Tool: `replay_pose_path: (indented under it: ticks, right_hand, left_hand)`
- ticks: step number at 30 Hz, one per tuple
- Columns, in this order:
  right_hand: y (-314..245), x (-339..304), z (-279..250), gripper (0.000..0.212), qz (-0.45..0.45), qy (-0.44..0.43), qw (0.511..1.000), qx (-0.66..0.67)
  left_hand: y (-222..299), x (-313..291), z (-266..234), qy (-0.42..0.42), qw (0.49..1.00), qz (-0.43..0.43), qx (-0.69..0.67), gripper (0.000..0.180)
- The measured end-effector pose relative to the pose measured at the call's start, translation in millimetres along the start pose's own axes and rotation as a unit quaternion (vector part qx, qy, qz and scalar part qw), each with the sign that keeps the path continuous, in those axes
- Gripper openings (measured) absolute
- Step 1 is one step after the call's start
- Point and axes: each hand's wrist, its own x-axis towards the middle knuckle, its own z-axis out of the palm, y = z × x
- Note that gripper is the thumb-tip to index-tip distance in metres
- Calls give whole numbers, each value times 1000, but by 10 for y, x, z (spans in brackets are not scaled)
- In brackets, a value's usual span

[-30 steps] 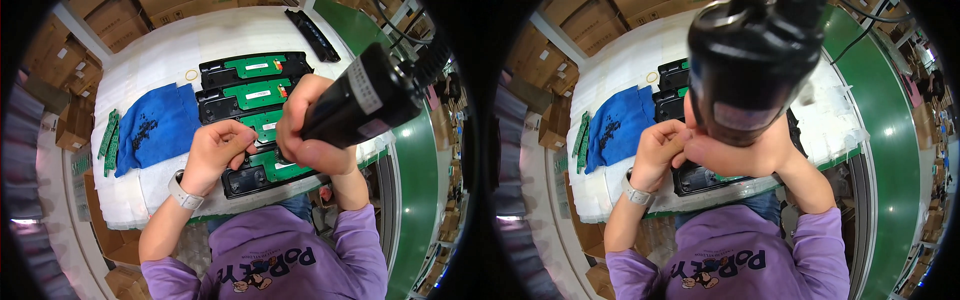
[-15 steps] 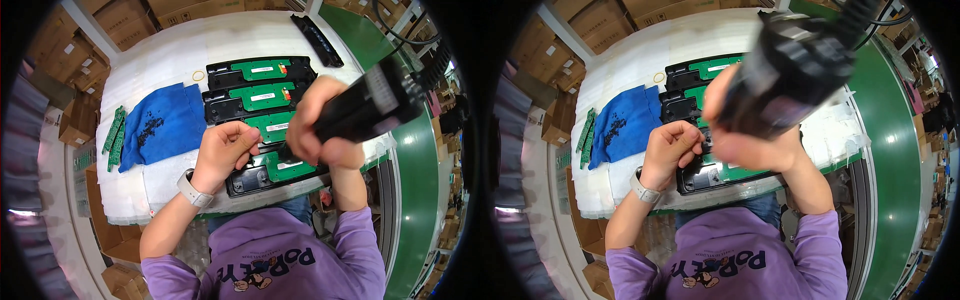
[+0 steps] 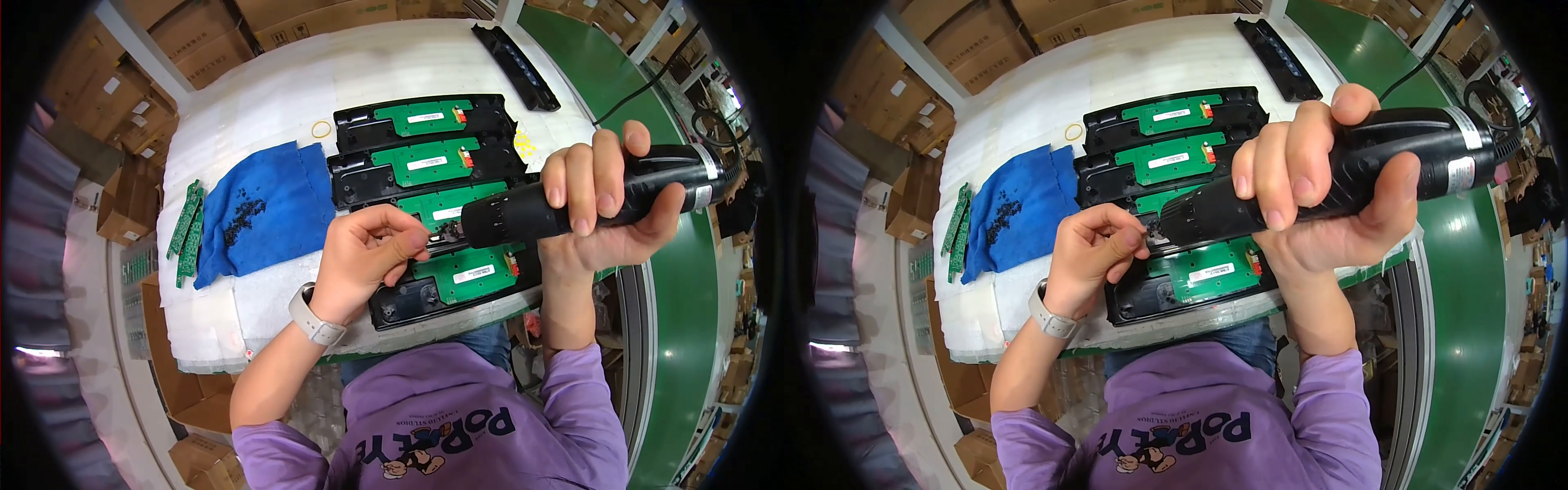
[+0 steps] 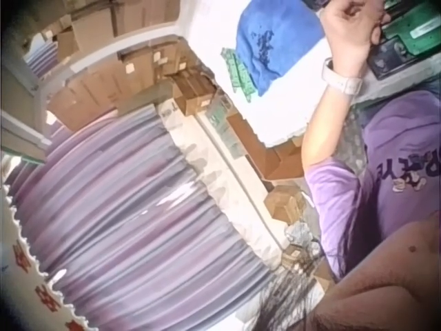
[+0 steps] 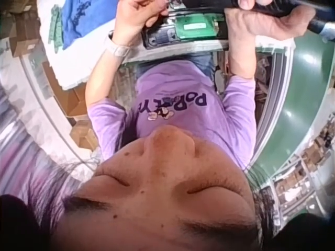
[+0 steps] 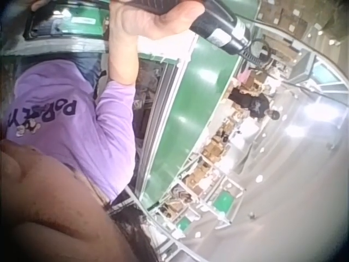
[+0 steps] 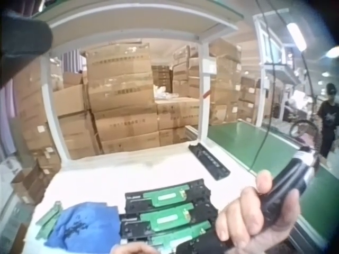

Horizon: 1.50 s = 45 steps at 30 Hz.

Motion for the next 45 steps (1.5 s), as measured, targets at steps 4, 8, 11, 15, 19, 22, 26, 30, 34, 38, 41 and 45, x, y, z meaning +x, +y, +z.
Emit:
replay_pose_path:
  ticks: [4,8,11,15,19,22,26,30,34,38,41,45]
  right_hand:
    - [4,10,35,50,-3,-16,1000,-17]
    - [-18,-5,84,50,-11,-40,998,-56]
    - [-11,-36,126,50,-26,-45,996,-72]
    - [19,-64,148,50,-34,-45,996,-66]
    - [26,-55,90,48,-22,-19,999,-33]
    - [-10,-8,38,47,22,-47,999,7]
    - [-56,30,150,36,160,-14,987,-12]
    - [5,-52,312,44,273,-2,954,-122]
    - [84,-76,404,44,264,4,953,-150]
    - [109,-95,412,44,265,10,954,-140]
    - [73,-98,421,42,283,6,951,-122]
    - [54,-132,542,42,310,58,943,-108]
  left_hand:
    - [-9,2,11,-6,1000,7,-5,10]
    - [6,11,27,-5,1000,-8,-1,10]
    - [7,17,31,-5,1000,-19,-2,9]
    - [-22,7,-11,-14,1000,-1,-22,5]
    - [38,-18,16,-18,1000,-6,19,7]
    - [12,-25,12,-66,991,-30,113,8]
    - [70,19,-59,0,986,-19,166,9]
    - [46,20,-61,-3,990,14,139,20]
    - [10,7,-58,-9,986,61,154,28]
    - [-13,-2,-47,-1,988,69,137,29]
    - [-21,-18,-11,-14,994,62,84,30]
    - [-29,-43,17,-33,996,60,56,30]
